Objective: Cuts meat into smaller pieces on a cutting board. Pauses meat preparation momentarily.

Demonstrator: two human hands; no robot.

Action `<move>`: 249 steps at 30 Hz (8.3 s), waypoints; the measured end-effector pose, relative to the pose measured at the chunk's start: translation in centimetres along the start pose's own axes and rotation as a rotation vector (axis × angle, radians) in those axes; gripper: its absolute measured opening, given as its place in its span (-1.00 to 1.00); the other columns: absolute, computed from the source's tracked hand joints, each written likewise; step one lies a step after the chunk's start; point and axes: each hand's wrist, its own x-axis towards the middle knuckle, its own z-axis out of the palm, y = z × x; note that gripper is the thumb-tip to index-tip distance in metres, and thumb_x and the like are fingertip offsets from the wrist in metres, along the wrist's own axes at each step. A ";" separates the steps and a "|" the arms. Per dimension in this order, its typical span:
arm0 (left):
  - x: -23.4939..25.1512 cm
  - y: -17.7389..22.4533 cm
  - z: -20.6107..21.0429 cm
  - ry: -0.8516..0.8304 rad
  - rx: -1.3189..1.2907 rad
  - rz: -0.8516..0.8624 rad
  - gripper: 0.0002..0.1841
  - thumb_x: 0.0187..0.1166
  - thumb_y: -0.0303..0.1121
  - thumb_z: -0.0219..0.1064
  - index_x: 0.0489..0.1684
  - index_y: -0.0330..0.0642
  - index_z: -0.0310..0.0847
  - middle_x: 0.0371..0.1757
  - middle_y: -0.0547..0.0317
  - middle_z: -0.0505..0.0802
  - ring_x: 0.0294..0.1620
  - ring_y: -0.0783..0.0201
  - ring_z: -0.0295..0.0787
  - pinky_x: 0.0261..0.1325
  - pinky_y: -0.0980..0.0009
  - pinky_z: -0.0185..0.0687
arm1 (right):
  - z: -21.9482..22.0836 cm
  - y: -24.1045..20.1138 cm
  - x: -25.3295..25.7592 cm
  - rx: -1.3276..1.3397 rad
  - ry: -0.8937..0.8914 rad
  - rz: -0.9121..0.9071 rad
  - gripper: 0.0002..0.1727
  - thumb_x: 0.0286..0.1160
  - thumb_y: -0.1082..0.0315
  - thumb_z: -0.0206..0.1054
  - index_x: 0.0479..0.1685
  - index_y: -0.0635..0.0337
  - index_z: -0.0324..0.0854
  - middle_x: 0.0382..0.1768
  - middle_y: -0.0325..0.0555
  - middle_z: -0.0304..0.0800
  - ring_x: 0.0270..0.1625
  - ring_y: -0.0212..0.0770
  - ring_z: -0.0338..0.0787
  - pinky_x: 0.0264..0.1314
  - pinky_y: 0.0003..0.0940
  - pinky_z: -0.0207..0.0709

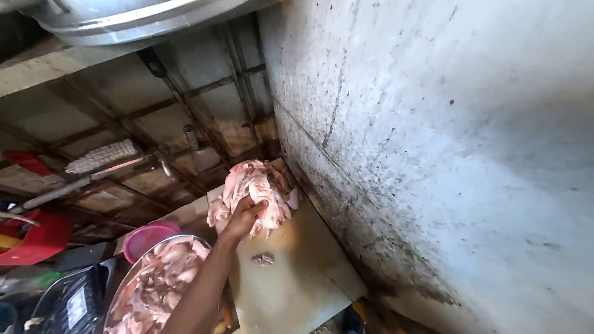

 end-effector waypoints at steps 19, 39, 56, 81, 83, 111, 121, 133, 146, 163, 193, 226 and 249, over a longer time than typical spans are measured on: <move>-8.0 -1.8 9.7 -0.547 -1.244 -0.094 -0.07 0.20 0.47 0.43 0.39 -0.14 0.55 -0.19 0.06 0.74 -0.51 0.25 0.64 -0.58 0.45 0.51 | 2.2 0.1 -2.5 0.026 0.075 -0.051 -0.68 0.58 0.30 0.30 0.20 0.15 0.80 0.03 0.16 0.86 -0.29 0.22 0.89 -0.41 0.18 0.71; -10.5 -16.1 7.0 -0.093 0.839 -0.367 -0.25 0.35 -0.28 0.55 0.64 -0.21 0.44 0.55 -0.23 0.62 0.60 -0.09 0.52 0.69 0.04 0.41 | 7.1 8.0 -4.5 0.231 -0.241 0.129 -0.53 0.61 0.10 0.25 0.45 0.01 0.61 -0.04 0.16 0.91 -0.08 0.31 0.90 -0.14 0.39 0.67; -13.8 -20.4 10.0 0.246 1.124 -0.027 -0.52 0.29 -0.13 0.57 0.22 -0.04 0.78 0.44 0.06 0.74 0.47 -0.01 0.64 0.39 0.18 0.69 | 11.1 0.3 1.7 0.117 -0.461 -0.002 -0.43 0.75 0.12 0.09 0.74 -0.09 0.27 0.29 0.16 0.78 0.04 0.29 0.89 0.04 0.28 0.72; -13.2 -21.2 9.6 0.121 1.070 -0.007 -0.70 0.37 -0.28 0.51 0.07 -0.02 0.87 0.30 0.15 0.83 0.41 0.09 0.68 0.47 0.24 0.62 | 14.1 4.5 2.6 0.175 -0.643 0.028 -0.42 0.76 0.01 0.09 0.66 0.08 0.31 0.06 0.30 0.82 0.10 0.34 0.86 0.13 0.33 0.69; -13.1 -20.6 9.1 0.085 1.004 -0.031 -0.70 0.36 -0.30 0.50 0.06 -0.03 0.85 0.29 0.12 0.81 0.41 0.08 0.65 0.51 0.22 0.57 | 15.2 4.2 5.9 0.302 -0.633 -0.097 -0.46 0.76 0.08 0.11 0.63 0.11 0.31 0.04 0.28 0.80 0.08 0.27 0.85 0.15 0.27 0.69; -16.5 -20.1 8.9 0.198 1.136 0.095 -0.56 0.31 -0.10 0.59 0.21 0.14 0.84 0.34 0.15 0.79 0.47 0.09 0.63 0.46 0.19 0.64 | 10.1 1.6 1.0 0.117 -0.633 0.079 -0.44 0.75 0.13 0.11 0.66 0.13 0.30 0.13 0.34 0.79 0.16 0.40 0.82 0.13 0.33 0.68; -13.9 -18.5 6.9 0.061 1.145 -0.088 -0.77 0.41 -0.22 0.45 -0.05 -0.02 0.84 0.06 0.21 0.88 0.15 0.19 0.80 0.28 0.18 0.73 | 15.3 -0.7 7.0 0.296 -0.589 -0.060 -0.40 0.78 0.11 0.12 0.75 0.05 0.17 0.12 0.32 0.78 0.15 0.36 0.83 0.17 0.34 0.67; -14.9 -21.0 4.4 0.111 0.752 0.034 -0.87 0.47 -0.39 0.42 -0.14 -0.18 0.81 -0.11 0.21 0.90 -0.02 0.39 0.85 0.19 0.34 0.80 | 15.3 5.6 4.4 0.438 -0.643 -0.059 -0.48 0.74 0.00 0.14 0.50 0.12 0.45 0.10 0.28 0.79 0.17 0.30 0.81 0.21 0.36 0.63; -18.8 -21.2 2.3 0.148 0.473 -0.196 -0.77 0.59 -0.34 0.38 0.08 -0.23 0.77 -0.12 0.13 0.93 -0.15 0.33 0.90 0.06 0.30 0.87 | 17.6 5.2 3.2 0.455 -0.566 0.008 -0.45 0.71 -0.08 0.12 0.51 0.05 0.46 0.04 0.24 0.82 0.09 0.30 0.85 0.11 0.38 0.66; -16.1 -19.3 7.8 0.238 1.091 0.038 -0.37 0.26 0.04 0.61 0.36 0.01 0.74 0.40 0.03 0.75 0.45 0.07 0.66 0.45 0.19 0.67 | 14.6 2.8 0.4 0.361 -0.494 0.032 -0.45 0.72 -0.08 0.13 0.52 0.06 0.43 -0.08 0.20 0.85 0.01 0.26 0.88 0.05 0.29 0.71; -16.9 -21.7 11.3 0.279 1.235 0.199 -0.48 0.39 -0.17 0.56 0.33 -0.16 0.72 0.26 -0.16 0.78 0.32 -0.11 0.72 0.34 0.08 0.71 | 16.9 6.4 -0.5 0.572 -0.226 -0.046 -0.53 0.69 0.01 0.18 0.35 0.15 0.59 -0.21 0.07 0.85 -0.15 0.07 0.88 -0.02 0.13 0.73; -15.1 -20.6 9.6 0.188 0.985 0.078 -0.80 0.62 -0.35 0.35 0.02 -0.24 0.78 -0.18 0.09 0.91 -0.19 0.26 0.90 -0.03 0.18 0.88 | 15.0 3.1 -0.7 0.662 -0.444 -0.020 -0.47 0.79 -0.09 0.02 0.48 0.06 0.45 -0.05 0.14 0.81 0.06 0.18 0.86 0.13 0.20 0.70; -14.5 -19.0 12.2 0.218 1.144 -0.017 -0.74 0.68 -0.25 0.28 0.09 -0.19 0.76 -0.17 0.01 0.92 -0.20 0.06 0.92 -0.07 -0.02 0.84 | 15.0 2.7 3.6 0.483 -0.496 -0.101 -0.48 0.82 -0.06 0.00 0.47 0.13 0.40 -0.03 0.23 0.79 0.09 0.27 0.84 0.14 0.27 0.69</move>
